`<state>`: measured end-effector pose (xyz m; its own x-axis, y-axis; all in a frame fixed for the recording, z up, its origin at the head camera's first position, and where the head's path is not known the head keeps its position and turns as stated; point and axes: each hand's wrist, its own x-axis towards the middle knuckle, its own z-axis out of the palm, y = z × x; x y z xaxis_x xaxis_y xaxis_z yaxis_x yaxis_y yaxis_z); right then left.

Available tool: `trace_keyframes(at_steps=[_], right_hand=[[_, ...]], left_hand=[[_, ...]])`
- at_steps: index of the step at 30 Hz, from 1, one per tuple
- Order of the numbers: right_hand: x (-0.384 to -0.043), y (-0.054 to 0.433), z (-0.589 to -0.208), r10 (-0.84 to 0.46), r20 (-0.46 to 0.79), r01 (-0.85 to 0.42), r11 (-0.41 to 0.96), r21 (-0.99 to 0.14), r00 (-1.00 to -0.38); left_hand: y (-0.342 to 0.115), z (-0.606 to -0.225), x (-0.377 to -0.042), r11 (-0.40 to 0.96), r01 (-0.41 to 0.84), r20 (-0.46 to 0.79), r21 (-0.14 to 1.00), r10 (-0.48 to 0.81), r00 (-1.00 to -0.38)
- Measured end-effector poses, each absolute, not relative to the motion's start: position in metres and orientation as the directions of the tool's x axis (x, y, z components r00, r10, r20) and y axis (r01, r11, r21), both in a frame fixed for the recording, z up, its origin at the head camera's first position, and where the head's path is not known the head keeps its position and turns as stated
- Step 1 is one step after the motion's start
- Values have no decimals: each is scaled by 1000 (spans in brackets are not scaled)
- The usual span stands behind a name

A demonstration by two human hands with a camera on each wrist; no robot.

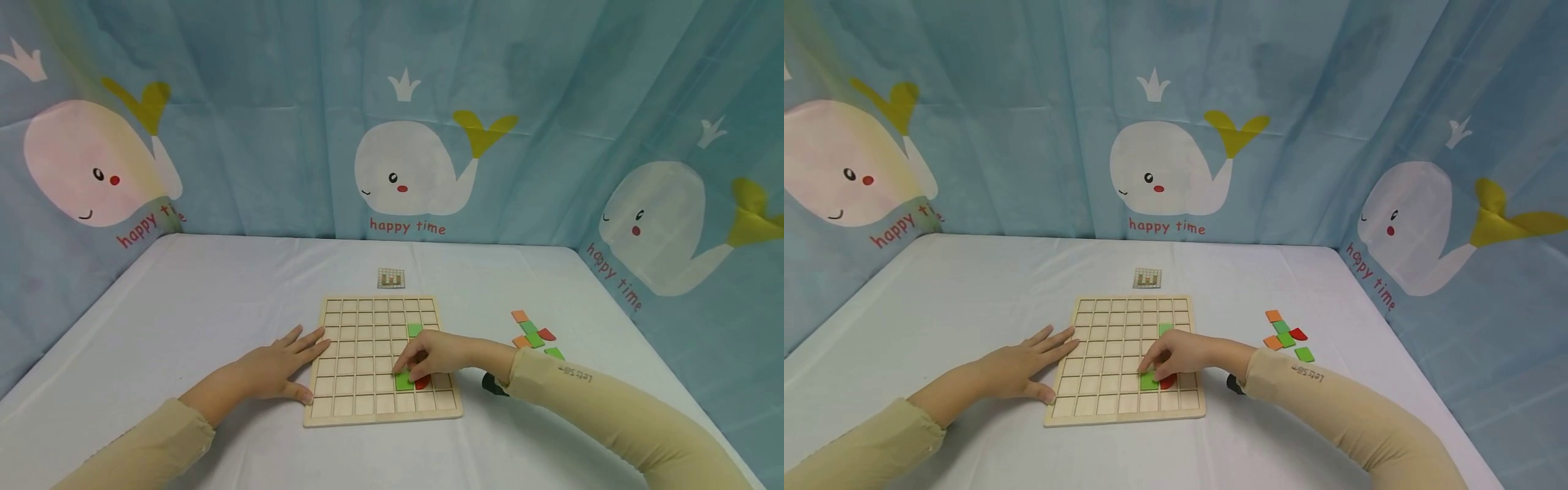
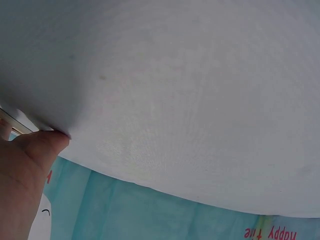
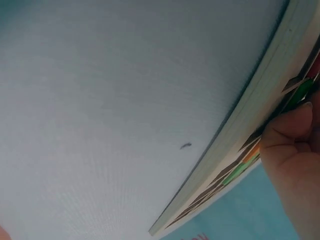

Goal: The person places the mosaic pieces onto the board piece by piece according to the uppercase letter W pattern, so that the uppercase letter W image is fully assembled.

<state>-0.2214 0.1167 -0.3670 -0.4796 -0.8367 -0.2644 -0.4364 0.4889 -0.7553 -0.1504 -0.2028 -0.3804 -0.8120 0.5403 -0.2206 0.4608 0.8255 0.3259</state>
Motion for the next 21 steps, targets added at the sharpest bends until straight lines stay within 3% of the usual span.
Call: trace_keyframes(at_steps=[8,21], right_hand=[[-228,127,-366,-843,-201,-438,446,-780,-498],[-238,170,-341,-751,-193,-352,499,-792,-631]], left_hand=[[-204,-382,-152,830,456,-222,321,534,-815],[-204,-384,-153,834,451,-229,318,529,-817]])
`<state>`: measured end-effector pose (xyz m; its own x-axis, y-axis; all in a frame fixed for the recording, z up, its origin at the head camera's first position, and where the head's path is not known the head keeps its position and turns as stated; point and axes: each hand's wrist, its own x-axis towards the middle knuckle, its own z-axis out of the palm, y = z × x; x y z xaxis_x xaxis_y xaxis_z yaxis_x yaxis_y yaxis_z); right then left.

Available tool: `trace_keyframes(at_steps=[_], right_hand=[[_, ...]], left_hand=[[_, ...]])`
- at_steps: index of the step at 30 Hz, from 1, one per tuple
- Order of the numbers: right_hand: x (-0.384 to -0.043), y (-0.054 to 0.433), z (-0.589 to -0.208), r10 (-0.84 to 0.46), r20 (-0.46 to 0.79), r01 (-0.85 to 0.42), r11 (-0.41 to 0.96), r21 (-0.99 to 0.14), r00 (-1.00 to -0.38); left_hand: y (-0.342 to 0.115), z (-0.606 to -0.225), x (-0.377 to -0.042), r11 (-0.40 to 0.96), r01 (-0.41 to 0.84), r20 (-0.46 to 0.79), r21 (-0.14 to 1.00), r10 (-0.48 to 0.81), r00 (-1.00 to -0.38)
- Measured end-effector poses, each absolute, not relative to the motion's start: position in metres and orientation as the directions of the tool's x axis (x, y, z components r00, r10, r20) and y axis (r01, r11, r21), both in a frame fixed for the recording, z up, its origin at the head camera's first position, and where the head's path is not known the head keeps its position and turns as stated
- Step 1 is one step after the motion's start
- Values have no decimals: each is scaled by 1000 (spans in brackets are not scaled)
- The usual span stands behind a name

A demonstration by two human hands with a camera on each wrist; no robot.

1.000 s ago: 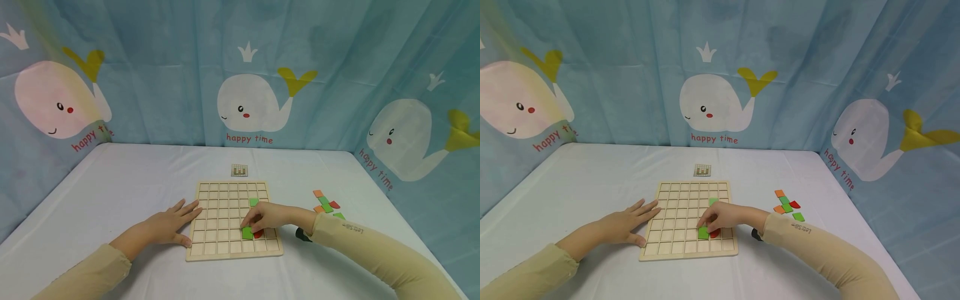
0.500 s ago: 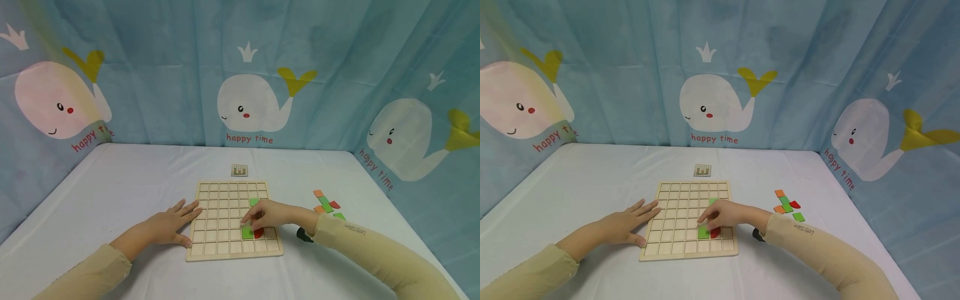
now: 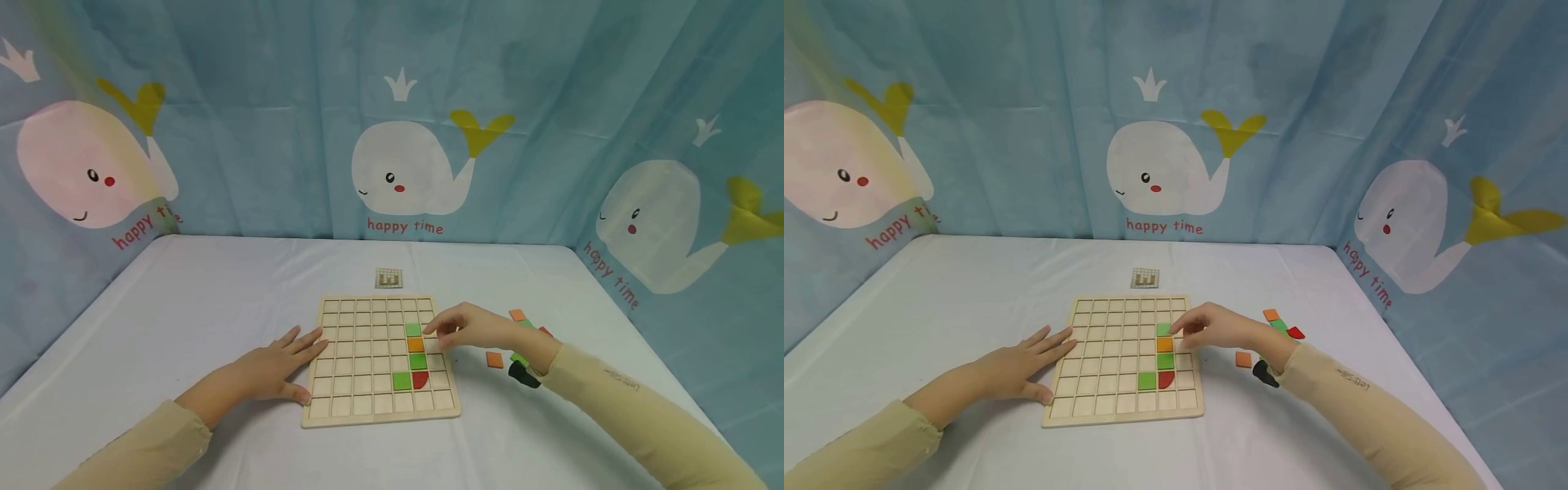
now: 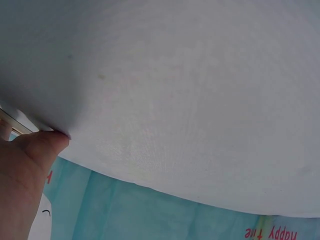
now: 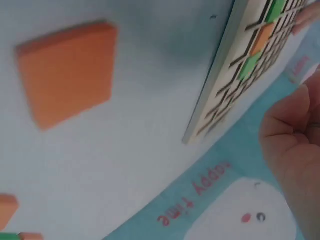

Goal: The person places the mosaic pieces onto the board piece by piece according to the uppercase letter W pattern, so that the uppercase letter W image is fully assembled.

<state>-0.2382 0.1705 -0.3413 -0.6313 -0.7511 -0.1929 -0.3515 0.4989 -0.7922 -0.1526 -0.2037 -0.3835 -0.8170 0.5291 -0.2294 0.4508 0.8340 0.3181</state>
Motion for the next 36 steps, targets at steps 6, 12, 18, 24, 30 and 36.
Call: trace_keyframes(at_steps=[6,12,18,24,30,36], right_hand=[[-243,194,-339,-726,-191,-347,521,-780,-660],[-248,214,-340,-733,-196,-362,528,-768,-652],[-251,231,-342,-737,-247,-379,569,-730,-629],[-257,245,-347,-731,-330,-383,622,-683,-597],[-264,257,-354,-751,-359,-419,625,-659,-554],[-268,261,-358,-753,-381,-431,633,-644,-537]], left_hand=[[-204,-384,-153,832,448,-232,327,530,-815],[-204,-384,-153,832,447,-237,328,531,-814],[-205,-385,-153,830,451,-234,328,534,-812],[-205,-384,-153,825,460,-230,329,542,-808],[-205,-385,-154,821,467,-223,327,548,-806],[-206,-386,-154,821,471,-215,322,548,-809]])
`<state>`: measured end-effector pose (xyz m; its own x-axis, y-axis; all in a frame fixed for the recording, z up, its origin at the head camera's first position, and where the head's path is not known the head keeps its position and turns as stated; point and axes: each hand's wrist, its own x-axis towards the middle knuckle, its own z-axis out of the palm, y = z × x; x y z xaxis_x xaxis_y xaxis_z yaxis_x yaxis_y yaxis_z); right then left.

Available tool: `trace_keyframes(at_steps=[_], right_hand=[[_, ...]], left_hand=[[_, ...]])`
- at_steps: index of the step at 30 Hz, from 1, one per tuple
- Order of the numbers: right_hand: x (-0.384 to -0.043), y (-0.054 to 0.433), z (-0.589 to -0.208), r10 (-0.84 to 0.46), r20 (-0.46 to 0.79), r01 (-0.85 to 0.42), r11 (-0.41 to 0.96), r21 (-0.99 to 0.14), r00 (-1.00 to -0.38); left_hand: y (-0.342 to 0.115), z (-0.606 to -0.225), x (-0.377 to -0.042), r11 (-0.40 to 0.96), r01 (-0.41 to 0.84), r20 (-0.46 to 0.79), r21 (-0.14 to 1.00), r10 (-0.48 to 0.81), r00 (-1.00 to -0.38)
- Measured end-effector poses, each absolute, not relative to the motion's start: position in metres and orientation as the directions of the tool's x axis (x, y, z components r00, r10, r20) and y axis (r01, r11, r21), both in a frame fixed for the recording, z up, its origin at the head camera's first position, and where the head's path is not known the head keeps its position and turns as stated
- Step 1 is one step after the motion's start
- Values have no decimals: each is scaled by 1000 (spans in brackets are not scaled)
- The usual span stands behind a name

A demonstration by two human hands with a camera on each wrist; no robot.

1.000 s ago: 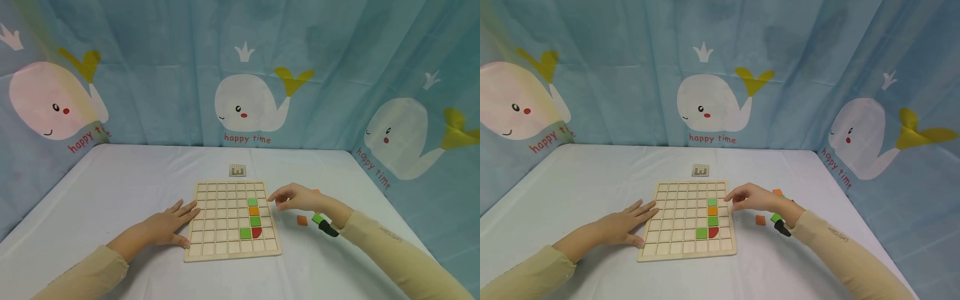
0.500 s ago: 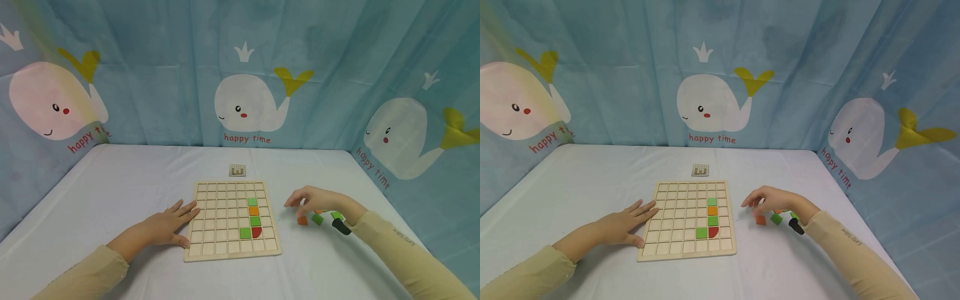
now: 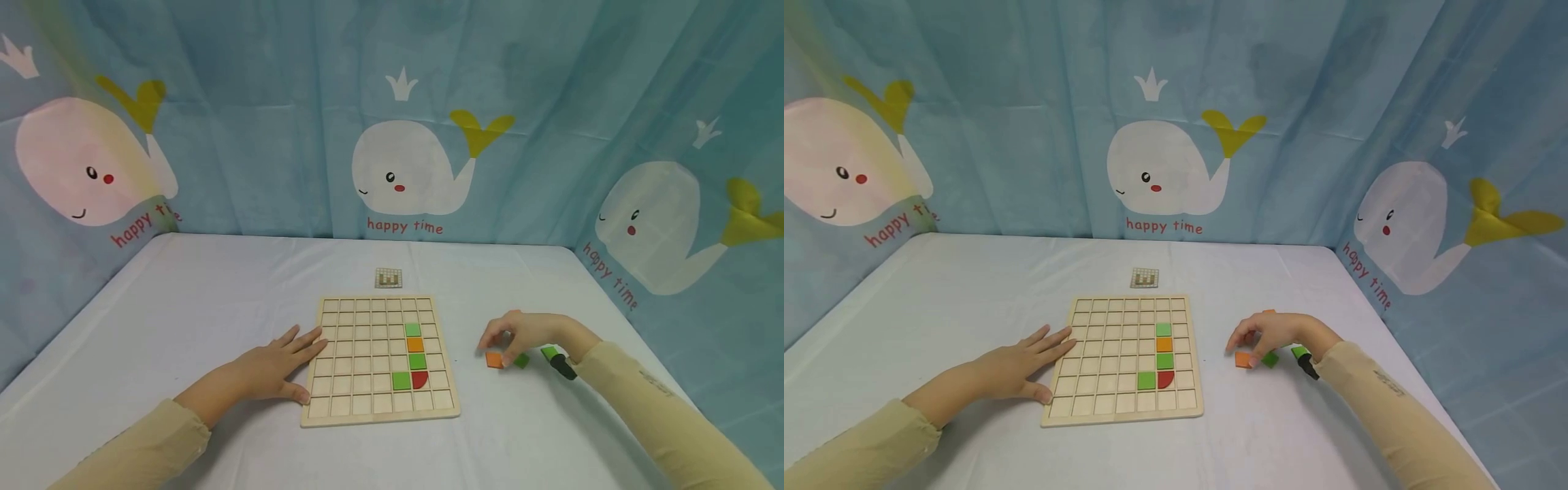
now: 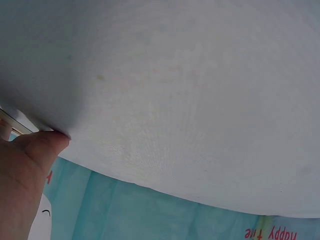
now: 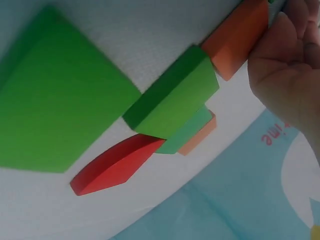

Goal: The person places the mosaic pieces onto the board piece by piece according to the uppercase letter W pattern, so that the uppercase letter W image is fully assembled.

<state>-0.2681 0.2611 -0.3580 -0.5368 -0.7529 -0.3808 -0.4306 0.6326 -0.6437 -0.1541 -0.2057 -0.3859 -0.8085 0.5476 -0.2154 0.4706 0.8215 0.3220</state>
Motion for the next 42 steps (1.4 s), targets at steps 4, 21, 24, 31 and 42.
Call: trace_keyframes(at_steps=[4,21,24,31,42], right_hand=[[-269,260,-361,-731,-403,-420,660,-623,-551],[-268,259,-367,-771,-346,-429,601,-675,-534],[-267,259,-367,-759,-347,-431,615,-660,-552],[-266,260,-369,-752,-342,-417,617,-668,-564],[-265,258,-368,-695,-377,-352,667,-657,-612]], left_hand=[[-206,-386,-154,824,470,-216,316,545,-810],[-207,-383,-152,824,463,-220,328,543,-810],[-207,-384,-152,824,461,-219,329,542,-811],[-206,-384,-152,817,471,-207,333,551,-808],[-208,-386,-154,805,493,-183,331,567,-803]])
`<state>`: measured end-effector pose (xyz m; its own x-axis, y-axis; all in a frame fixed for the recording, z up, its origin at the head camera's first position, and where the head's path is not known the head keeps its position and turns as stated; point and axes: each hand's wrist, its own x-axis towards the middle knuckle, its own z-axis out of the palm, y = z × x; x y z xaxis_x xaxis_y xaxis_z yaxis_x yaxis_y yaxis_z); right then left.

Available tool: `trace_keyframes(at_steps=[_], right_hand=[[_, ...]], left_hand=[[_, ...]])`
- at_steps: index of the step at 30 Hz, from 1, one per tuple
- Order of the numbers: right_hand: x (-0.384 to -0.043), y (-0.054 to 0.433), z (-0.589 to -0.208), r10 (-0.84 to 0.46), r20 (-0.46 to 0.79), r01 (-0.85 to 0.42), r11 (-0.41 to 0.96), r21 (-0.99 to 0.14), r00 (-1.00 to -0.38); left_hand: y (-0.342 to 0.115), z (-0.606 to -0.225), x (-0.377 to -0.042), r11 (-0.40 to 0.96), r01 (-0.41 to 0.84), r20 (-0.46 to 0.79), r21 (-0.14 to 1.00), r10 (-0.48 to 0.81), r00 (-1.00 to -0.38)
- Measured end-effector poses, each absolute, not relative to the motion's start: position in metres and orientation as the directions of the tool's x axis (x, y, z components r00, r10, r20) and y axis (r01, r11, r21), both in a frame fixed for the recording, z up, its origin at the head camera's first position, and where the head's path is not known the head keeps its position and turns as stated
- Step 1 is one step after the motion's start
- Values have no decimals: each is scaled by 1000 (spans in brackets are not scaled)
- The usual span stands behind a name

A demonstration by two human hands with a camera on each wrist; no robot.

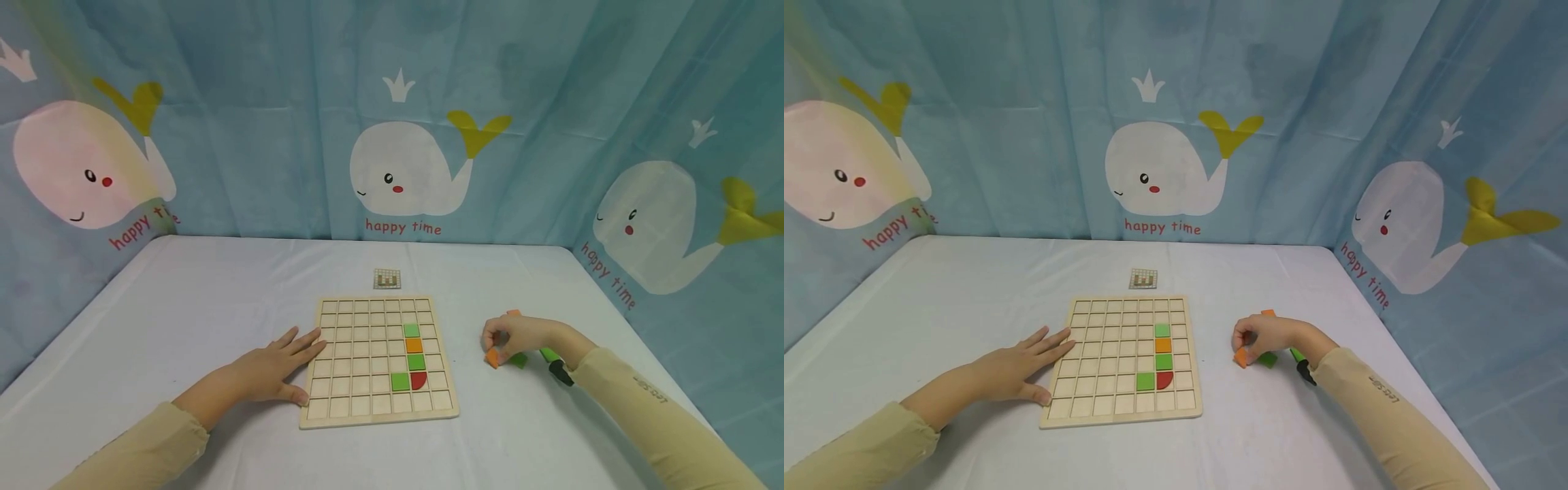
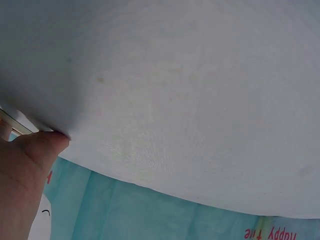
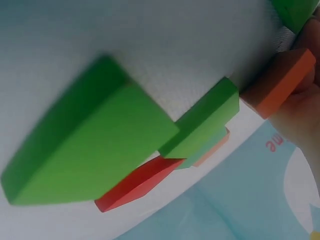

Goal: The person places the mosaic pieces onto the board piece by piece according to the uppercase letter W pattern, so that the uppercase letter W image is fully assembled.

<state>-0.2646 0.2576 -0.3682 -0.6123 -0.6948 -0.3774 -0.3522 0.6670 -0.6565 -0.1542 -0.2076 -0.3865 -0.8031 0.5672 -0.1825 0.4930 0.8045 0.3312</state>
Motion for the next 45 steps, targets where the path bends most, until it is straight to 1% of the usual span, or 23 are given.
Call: trace_keyframes(at_steps=[8,14,17,20,25,29,32,37,40,45], right_hand=[[-263,256,-368,-677,-378,-317,671,-671,-632],[-262,256,-366,-628,-394,-248,691,-679,-671],[-262,256,-362,-604,-398,-179,676,-715,-690],[-261,254,-358,-596,-381,-116,629,-768,-707],[-253,244,-352,-585,-344,-70,570,-819,-734],[-245,233,-348,-589,-299,-72,522,-850,-751],[-241,226,-346,-597,-250,-100,490,-866,-762],[-238,214,-342,-593,-211,-130,479,-868,-777],[-236,209,-340,-598,-212,-138,484,-864,-773],[-234,201,-339,-639,-210,-151,463,-874,-740]], left_hand=[[-205,-383,-152,816,476,-201,329,553,-809],[-204,-382,-150,817,478,-208,322,553,-807],[-204,-382,-151,817,477,-210,325,554,-805],[-204,-383,-151,816,477,-208,326,555,-806],[-205,-383,-151,820,476,-204,319,549,-810],[-205,-382,-151,822,466,-211,326,544,-812],[-204,-381,-151,825,461,-217,326,540,-813],[-204,-381,-151,828,461,-220,320,538,-814],[-204,-380,-150,828,460,-223,320,537,-813],[-203,-379,-151,832,449,-233,324,531,-815]])
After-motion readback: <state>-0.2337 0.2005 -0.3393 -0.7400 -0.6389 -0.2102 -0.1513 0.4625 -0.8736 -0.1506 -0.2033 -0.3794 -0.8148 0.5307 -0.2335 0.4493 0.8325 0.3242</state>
